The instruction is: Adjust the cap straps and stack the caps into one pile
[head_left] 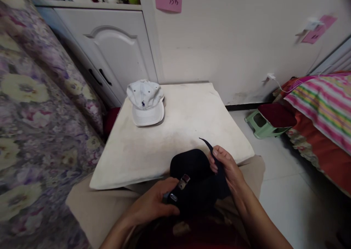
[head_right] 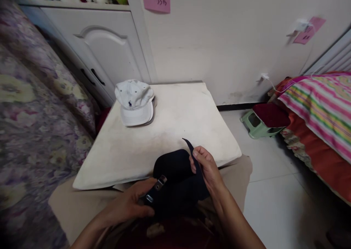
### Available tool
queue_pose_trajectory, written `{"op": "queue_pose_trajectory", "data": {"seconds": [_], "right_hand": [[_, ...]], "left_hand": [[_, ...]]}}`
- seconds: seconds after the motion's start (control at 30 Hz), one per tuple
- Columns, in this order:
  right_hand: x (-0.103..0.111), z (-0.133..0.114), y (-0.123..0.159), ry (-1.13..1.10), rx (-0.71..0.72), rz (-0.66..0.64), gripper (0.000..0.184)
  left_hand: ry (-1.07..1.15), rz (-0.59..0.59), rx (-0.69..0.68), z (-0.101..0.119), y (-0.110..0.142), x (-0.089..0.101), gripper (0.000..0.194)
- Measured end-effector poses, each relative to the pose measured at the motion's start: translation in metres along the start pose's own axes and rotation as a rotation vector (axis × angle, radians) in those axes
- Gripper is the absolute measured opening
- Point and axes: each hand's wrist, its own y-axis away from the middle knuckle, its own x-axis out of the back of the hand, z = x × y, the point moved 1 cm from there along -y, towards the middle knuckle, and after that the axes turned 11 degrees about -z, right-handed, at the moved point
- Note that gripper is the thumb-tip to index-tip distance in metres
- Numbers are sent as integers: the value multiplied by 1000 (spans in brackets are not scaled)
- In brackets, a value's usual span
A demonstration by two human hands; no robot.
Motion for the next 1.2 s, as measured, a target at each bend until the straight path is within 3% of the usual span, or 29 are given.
{"op": "queue_pose_trajectory", "data": {"seconds": [0.1,0.27,0.47,0.63,0.7,0.8,0.93,1.03,1.2], "right_hand": [[7,0,0,50,-18,2,27],[19,-4,4,88,0,16,25],[28,-3,10,199,-8,-13,29],[39,13,14,126,61,48,50],[36,18,13,66,59,5,56],[23,19,9,-35,56,-72,42],[10,18,-1,-179,87,4,30],[16,21,-6,-248,123,76,26],[28,24,-5,-378,-74,-25,44]], "left_hand": [[146,8,-33,-3,1,-1,15],[452,181,-200,2,-5,-2,28],[812,308,-481,52,-30,2,28],[955,494,-618,77,-47,25,26],[1021,588,-617,75,-54,37,24],[1130,675,-545,60,-64,50,11],[1112,556,-402,31,-70,49,17],[1000,502,-335,12,-67,41,16],[910,501,-305,2,-62,34,14]]}}
